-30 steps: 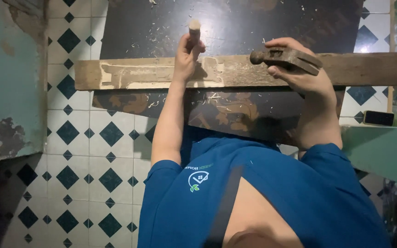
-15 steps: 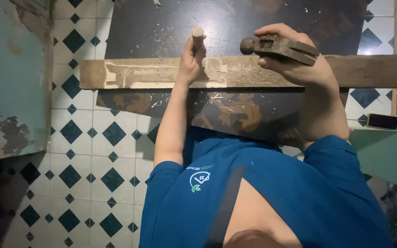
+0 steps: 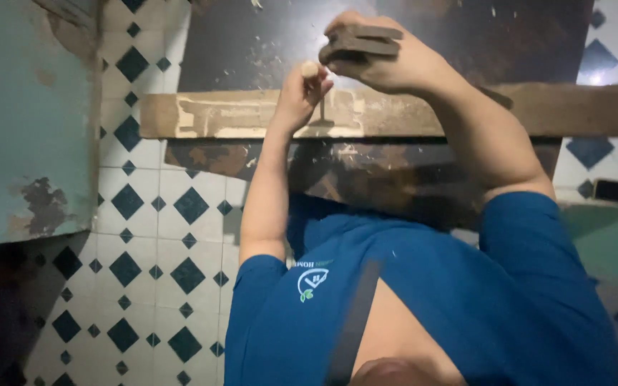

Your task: Carving a groove into a wooden plank using a hammer and a small chisel while sitting on the floor.

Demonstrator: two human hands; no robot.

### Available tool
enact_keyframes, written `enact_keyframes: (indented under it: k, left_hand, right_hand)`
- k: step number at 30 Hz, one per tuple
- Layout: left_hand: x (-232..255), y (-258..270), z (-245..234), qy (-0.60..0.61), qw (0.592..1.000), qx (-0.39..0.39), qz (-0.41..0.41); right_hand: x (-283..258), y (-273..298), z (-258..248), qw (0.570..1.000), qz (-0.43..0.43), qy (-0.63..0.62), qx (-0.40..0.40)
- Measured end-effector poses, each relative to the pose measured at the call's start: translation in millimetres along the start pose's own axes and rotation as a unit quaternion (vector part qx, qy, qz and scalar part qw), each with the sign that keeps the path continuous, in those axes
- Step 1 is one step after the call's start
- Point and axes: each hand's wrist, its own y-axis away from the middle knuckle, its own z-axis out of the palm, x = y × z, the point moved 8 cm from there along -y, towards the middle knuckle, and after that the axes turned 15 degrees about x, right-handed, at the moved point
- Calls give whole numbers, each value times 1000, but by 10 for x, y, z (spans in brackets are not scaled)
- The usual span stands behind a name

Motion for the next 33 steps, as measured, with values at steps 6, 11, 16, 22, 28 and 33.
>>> enact_keyframes:
  k: [6, 11, 16, 22, 28, 33]
  left_hand:
    - [179, 9, -35, 17, 1000, -10, -1]
    - [83, 56, 92, -2, 999, -28, -40]
    - [108, 138, 179, 19, 998, -1, 57]
    - [161, 292, 221, 45, 977, -43, -205]
    - [-11, 158, 63, -38, 996, 18, -73]
    - [-120, 171, 168, -13, 996, -19, -81]
  right_hand:
    - [-253, 39, -229, 994, -97, -7, 44]
    - [-148, 75, 68, 999, 30, -11, -40]
    - [-436, 142, -120, 998, -53, 43, -11]
    - [-370, 127, 15, 996, 26, 62, -56]
    - [-474, 187, -266, 996, -73, -29, 29]
    - [-350, 239, -225, 1000, -8, 4, 7]
